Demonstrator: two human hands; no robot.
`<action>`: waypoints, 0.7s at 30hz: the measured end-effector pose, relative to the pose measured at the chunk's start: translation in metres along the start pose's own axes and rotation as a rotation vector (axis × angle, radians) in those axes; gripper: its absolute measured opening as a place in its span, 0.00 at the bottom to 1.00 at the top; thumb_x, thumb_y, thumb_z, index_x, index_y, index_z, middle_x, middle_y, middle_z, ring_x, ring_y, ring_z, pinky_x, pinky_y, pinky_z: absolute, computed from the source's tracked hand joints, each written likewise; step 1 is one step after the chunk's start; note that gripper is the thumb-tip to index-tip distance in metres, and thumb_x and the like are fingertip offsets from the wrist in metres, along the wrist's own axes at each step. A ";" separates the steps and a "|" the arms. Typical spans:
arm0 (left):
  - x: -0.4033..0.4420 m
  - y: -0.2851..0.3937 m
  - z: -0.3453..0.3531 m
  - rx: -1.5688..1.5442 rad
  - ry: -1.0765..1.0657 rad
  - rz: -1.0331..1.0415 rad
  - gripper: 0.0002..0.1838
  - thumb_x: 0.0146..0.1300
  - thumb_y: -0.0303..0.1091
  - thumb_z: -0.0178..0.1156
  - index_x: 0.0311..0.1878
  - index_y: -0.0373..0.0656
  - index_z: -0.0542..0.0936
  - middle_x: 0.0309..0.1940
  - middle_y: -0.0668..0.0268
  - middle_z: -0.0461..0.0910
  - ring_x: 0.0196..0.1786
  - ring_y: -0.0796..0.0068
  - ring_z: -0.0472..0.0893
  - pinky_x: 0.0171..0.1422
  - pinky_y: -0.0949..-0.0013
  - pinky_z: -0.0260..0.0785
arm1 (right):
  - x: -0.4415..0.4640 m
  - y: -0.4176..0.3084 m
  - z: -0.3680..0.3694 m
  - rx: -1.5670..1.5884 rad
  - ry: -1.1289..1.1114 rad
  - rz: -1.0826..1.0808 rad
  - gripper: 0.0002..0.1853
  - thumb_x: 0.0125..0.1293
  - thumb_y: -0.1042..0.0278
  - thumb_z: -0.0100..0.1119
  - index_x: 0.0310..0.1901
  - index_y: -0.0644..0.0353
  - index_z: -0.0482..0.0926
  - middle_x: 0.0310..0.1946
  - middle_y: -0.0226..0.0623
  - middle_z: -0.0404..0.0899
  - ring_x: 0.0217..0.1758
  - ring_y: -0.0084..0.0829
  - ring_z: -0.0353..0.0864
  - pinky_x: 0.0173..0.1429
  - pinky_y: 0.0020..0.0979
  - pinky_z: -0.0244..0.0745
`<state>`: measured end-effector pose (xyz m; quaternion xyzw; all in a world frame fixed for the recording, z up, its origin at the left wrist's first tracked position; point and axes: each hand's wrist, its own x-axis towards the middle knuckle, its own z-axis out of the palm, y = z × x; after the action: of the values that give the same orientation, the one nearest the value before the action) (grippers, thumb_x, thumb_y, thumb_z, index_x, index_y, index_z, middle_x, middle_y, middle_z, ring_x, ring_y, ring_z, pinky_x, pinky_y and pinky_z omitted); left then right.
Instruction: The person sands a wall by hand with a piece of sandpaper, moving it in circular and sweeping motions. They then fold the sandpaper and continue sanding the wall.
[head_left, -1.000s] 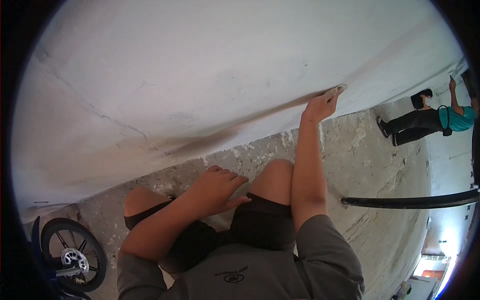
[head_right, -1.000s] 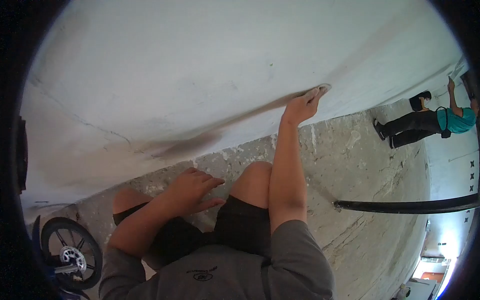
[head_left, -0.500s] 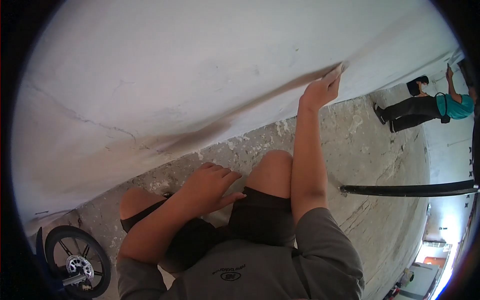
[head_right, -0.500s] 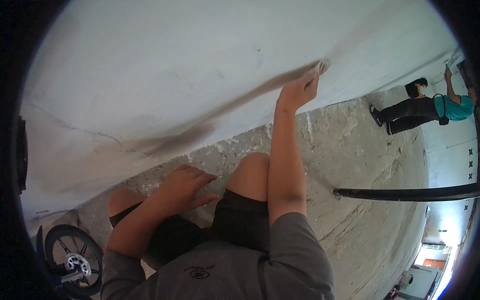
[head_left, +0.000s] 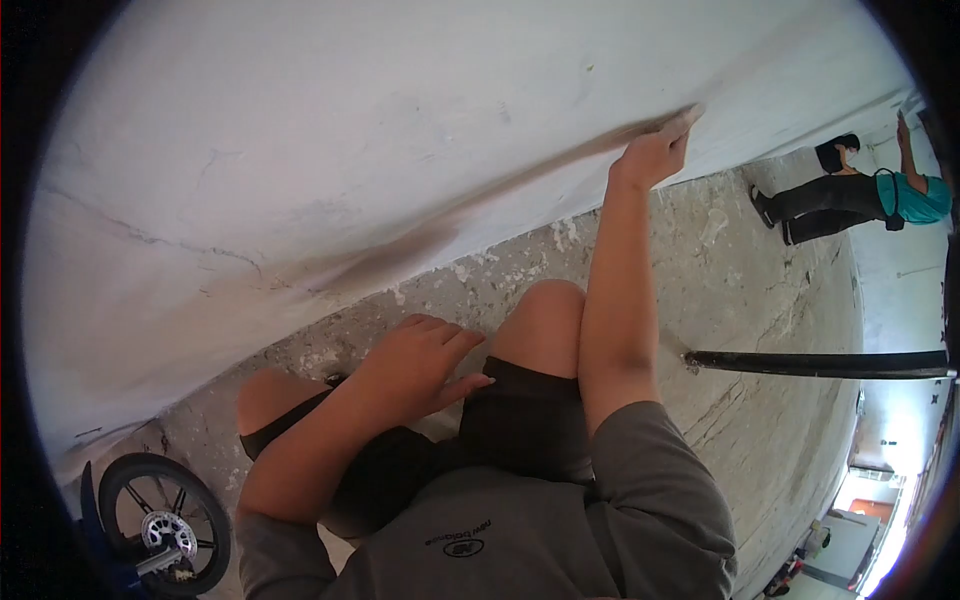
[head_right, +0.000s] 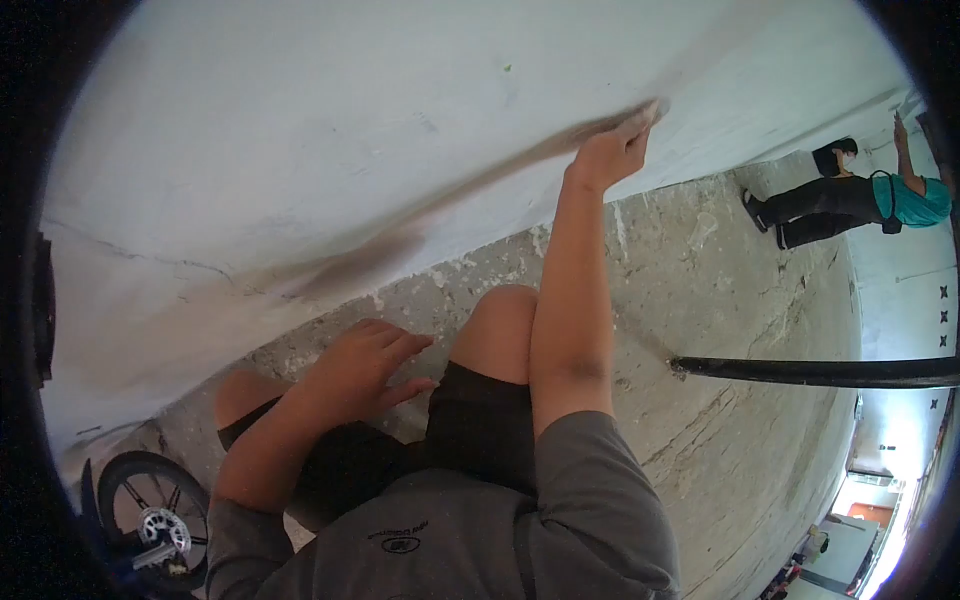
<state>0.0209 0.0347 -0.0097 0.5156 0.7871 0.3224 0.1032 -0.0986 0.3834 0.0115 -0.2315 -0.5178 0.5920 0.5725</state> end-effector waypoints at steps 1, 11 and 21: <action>0.000 0.001 0.000 0.002 0.001 -0.003 0.25 0.66 0.50 0.67 0.56 0.39 0.80 0.41 0.53 0.84 0.50 0.49 0.84 0.61 0.53 0.73 | -0.003 0.008 -0.005 0.002 -0.003 0.002 0.31 0.83 0.51 0.43 0.73 0.72 0.66 0.73 0.50 0.69 0.72 0.42 0.72 0.75 0.38 0.68; 0.001 0.001 -0.002 0.034 -0.018 -0.004 0.25 0.66 0.50 0.67 0.56 0.40 0.81 0.41 0.54 0.85 0.50 0.51 0.84 0.61 0.54 0.73 | 0.012 0.009 -0.014 -0.104 -0.132 -0.125 0.32 0.82 0.47 0.45 0.71 0.69 0.70 0.72 0.43 0.72 0.67 0.38 0.75 0.70 0.34 0.70; 0.002 0.001 -0.007 0.019 -0.023 -0.027 0.25 0.63 0.46 0.71 0.58 0.41 0.80 0.43 0.55 0.84 0.50 0.51 0.83 0.61 0.53 0.73 | 0.007 -0.019 -0.003 -0.062 -0.175 -0.161 0.33 0.82 0.46 0.45 0.72 0.69 0.70 0.72 0.46 0.71 0.71 0.38 0.73 0.72 0.35 0.68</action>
<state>0.0180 0.0338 -0.0034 0.5096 0.7958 0.3075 0.1116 -0.0892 0.3877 0.0293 -0.1544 -0.6006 0.5459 0.5634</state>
